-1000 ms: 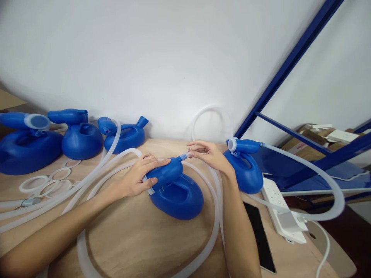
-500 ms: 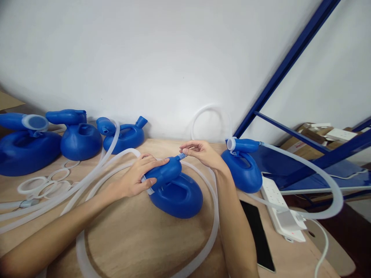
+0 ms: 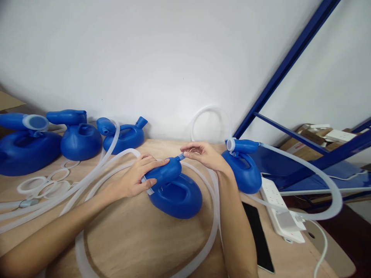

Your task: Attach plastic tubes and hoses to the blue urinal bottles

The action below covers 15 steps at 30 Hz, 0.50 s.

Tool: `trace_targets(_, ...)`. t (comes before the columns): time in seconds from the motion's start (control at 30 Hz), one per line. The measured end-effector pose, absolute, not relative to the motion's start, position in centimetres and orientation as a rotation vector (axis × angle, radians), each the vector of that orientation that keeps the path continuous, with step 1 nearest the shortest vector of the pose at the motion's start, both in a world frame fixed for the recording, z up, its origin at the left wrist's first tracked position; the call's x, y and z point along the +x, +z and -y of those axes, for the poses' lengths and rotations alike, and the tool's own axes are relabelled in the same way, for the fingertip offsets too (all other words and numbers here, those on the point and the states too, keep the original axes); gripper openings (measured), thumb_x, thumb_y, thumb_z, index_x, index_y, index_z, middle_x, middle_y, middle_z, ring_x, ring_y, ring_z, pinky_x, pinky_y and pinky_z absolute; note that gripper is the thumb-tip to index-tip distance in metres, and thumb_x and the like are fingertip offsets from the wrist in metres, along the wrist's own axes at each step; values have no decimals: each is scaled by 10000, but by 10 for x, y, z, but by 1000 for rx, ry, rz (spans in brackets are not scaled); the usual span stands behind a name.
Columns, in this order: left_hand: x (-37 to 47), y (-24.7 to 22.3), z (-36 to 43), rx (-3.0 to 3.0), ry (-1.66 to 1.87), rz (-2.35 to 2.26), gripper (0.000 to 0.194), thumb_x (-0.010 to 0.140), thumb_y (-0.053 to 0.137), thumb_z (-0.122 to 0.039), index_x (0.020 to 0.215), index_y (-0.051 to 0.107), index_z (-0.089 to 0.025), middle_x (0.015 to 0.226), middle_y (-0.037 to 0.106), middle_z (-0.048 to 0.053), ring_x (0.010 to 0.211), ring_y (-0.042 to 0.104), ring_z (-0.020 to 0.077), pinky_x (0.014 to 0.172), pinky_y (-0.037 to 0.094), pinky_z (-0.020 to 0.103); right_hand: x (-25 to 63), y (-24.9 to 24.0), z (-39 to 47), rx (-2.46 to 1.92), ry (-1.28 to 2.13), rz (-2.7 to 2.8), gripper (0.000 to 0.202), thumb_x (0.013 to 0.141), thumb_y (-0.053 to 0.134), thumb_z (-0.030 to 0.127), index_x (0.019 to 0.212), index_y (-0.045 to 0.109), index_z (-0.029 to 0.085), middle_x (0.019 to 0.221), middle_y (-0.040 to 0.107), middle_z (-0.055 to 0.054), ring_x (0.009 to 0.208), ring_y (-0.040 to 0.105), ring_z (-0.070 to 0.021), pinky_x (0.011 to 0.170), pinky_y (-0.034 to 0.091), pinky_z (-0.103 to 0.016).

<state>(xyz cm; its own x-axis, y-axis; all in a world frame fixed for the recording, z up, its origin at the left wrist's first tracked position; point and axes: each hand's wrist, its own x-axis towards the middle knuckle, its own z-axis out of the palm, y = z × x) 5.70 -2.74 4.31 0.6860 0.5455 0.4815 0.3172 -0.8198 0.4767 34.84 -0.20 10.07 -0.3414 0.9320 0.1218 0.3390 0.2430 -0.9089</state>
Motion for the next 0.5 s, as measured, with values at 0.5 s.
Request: trace_targets(0.5, 56, 46, 29, 2550, 847, -685, 678, 1062, 313, -634, 1531, 548, -204, 1104, 701, 105, 979, 588, 272, 1017, 363, 480, 333, 91, -6, -1157, 1131, 1596, 370, 601, 980, 499, 790, 847, 210, 841, 824, -69, 837, 765, -254, 864, 605, -410)
